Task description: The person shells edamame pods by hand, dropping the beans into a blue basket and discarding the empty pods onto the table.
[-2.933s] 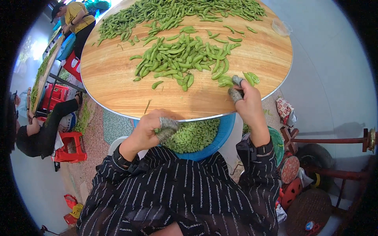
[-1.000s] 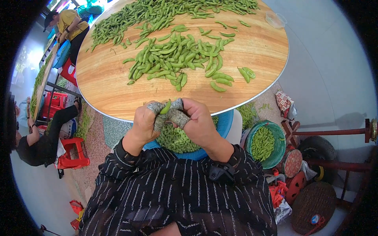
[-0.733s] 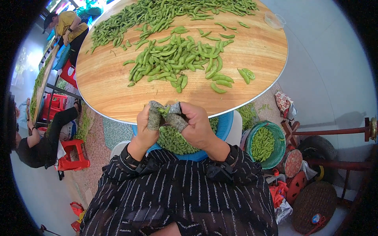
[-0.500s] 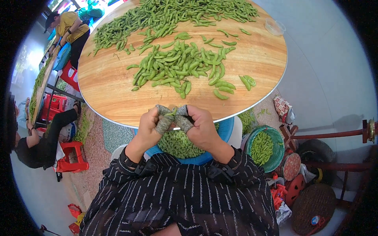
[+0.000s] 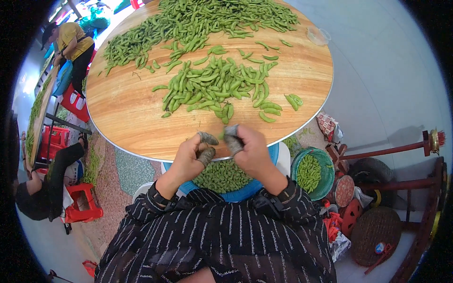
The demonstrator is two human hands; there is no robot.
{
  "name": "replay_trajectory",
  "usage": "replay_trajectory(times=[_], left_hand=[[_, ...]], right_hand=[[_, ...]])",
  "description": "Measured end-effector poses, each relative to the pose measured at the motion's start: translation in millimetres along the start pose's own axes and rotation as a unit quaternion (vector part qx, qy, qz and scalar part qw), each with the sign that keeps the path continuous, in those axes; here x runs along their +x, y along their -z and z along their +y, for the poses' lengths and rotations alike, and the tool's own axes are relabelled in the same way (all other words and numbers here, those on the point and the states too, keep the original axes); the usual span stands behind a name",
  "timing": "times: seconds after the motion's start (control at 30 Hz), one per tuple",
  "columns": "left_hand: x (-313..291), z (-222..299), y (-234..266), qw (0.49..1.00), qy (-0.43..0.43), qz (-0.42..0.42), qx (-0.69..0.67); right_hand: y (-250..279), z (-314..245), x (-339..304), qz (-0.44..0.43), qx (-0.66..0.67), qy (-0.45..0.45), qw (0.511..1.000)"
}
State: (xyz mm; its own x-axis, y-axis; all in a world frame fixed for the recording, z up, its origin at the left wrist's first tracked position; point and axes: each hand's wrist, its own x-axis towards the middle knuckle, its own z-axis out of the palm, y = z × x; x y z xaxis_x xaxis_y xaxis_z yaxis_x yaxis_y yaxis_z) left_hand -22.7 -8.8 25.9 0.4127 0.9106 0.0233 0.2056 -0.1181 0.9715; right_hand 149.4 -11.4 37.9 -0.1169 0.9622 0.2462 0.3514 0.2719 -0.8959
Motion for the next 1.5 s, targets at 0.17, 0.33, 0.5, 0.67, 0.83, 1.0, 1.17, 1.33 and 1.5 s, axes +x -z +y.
replay_trajectory(times=[0.17, 0.33, 0.5, 0.67, 0.83, 1.0, 1.17, 1.33, 1.5], left_hand=[[4.5, 6.9, 8.0, 0.989, -0.061, -0.068, 0.118], [46.9, -6.1, 30.4, 0.927, -0.281, 0.069, 0.238], [93.3, -10.6, 42.1, 0.885, -0.181, 0.033, 0.428], [95.7, -10.6, 44.1, 0.907, -0.124, 0.025, 0.402], [73.0, 5.7, 29.7, 0.979, 0.106, 0.086, -0.153], [48.3, 1.5, -6.7, 0.923, 0.015, 0.135, -0.360], [26.5, 23.8, -14.0, 0.994, -0.005, 0.096, -0.057], [15.9, 32.1, -10.5, 0.993, -0.028, 0.000, 0.117], [7.5, 23.3, -14.5, 0.994, -0.008, -0.045, 0.097]], right_hand=[[51.2, 20.4, 14.4, 0.098, -0.106, -0.034, 0.989], [74.8, 24.4, 20.8, 0.089, -0.272, -0.090, 0.954], [47.0, 37.8, 16.4, 0.059, -0.011, -0.072, 0.996], [20.8, 37.7, 17.3, -0.015, 0.096, -0.096, 0.991], [3.0, 20.2, 18.3, -0.067, 0.272, -0.136, 0.950], [-1.4, 21.0, 14.8, -0.101, 0.498, -0.173, 0.844], [16.3, 18.6, 3.7, -0.087, 0.362, -0.105, 0.922], [30.7, 15.9, -3.8, -0.119, 0.126, -0.013, 0.985], [20.1, 12.4, -17.9, 0.005, 0.216, -0.017, 0.976]])
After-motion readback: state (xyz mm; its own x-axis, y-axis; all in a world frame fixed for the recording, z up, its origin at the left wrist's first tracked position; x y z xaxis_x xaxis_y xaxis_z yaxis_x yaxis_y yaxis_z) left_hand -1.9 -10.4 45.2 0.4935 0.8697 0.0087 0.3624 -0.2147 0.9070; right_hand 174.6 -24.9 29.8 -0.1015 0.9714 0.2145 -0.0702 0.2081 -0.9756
